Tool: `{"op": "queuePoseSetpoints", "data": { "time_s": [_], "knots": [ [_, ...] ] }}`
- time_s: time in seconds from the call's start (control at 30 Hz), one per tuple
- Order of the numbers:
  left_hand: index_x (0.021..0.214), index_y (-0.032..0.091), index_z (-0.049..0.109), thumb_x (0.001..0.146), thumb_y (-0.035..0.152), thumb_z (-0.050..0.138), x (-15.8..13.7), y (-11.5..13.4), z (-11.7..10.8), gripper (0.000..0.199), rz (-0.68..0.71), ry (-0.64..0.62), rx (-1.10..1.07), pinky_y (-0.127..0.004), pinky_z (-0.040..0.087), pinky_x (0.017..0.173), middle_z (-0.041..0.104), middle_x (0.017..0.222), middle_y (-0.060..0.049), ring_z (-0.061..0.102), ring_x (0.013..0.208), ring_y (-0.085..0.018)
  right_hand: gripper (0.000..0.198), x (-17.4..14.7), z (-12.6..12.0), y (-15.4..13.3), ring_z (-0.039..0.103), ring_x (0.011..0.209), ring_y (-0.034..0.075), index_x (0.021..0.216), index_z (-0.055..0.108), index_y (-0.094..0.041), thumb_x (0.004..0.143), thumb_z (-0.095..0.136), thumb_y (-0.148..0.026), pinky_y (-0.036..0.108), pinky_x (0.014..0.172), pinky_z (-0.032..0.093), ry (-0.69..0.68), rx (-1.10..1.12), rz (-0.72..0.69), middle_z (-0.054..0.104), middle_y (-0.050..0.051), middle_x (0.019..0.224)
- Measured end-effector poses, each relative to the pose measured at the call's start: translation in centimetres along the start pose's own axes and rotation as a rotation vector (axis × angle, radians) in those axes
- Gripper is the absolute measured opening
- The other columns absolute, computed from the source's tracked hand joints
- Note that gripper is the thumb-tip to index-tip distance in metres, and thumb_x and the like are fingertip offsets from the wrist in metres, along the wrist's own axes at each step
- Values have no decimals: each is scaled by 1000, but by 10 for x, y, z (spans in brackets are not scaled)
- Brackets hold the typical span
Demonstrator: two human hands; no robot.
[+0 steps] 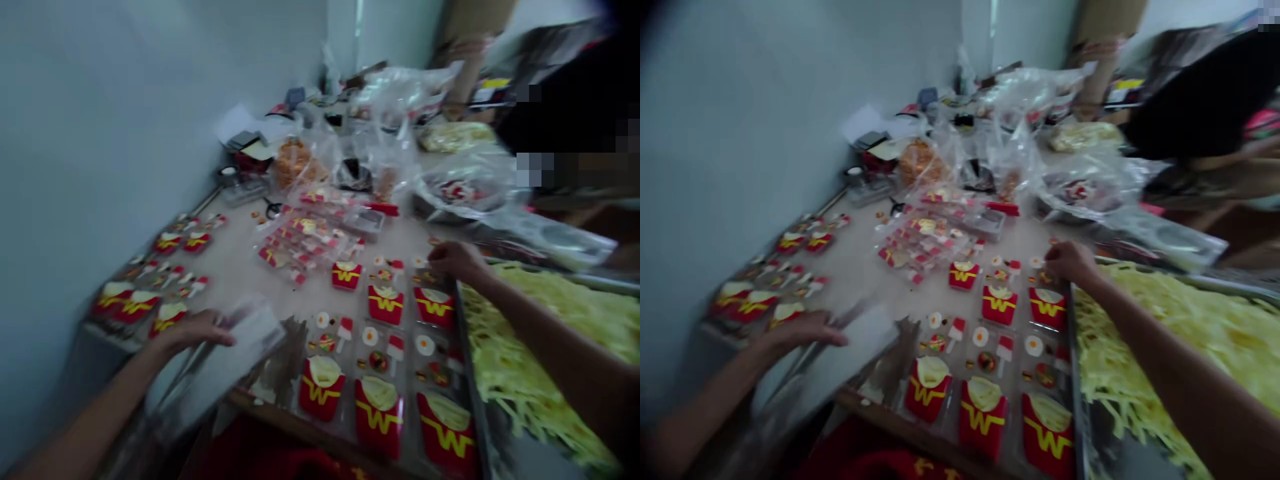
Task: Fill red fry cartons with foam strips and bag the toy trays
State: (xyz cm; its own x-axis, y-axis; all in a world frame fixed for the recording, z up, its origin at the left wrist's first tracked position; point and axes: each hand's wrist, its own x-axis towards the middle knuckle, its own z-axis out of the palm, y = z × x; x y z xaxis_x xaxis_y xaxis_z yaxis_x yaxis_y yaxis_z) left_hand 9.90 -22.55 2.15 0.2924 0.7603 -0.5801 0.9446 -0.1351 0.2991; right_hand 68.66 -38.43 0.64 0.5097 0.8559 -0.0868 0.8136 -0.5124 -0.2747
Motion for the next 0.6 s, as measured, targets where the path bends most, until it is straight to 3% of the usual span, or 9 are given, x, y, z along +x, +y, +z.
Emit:
{"op": "queuePoseSetpoints", "data": {
  "time_s": [0.17,0.27,0.47,0.6],
  "knots": [
    [102,21,68,43,51,87,3,1,13,69,3,240,103,-28,44,73,71,103,-7,65,94,-27,19,-5,-7,-8,57,57,28,64,69,-30,74,75,-45,41,56,36,120,-66,-8,68,9,68],
    [108,20,67,49,61,85,13,8,22,74,28,328,86,-30,43,77,68,114,-11,63,103,-28,21,-27,-9,-49,57,56,28,70,71,-34,78,70,-54,41,54,35,139,-81,-104,69,8,70],
    [77,20,72,66,50,82,31,11,33,33,158,318,-37,-27,41,66,71,78,-2,64,76,-18,24,-81,10,-198,64,63,23,82,72,-28,88,60,-48,34,57,39,73,79,-536,72,6,76],
    [84,21,68,83,34,72,7,-12,36,14,250,453,-110,-26,44,77,71,92,-1,63,87,-15,22,-86,32,-312,62,64,17,90,73,-25,92,60,-43,29,60,41,48,257,-800,72,2,77]
  ]
}}
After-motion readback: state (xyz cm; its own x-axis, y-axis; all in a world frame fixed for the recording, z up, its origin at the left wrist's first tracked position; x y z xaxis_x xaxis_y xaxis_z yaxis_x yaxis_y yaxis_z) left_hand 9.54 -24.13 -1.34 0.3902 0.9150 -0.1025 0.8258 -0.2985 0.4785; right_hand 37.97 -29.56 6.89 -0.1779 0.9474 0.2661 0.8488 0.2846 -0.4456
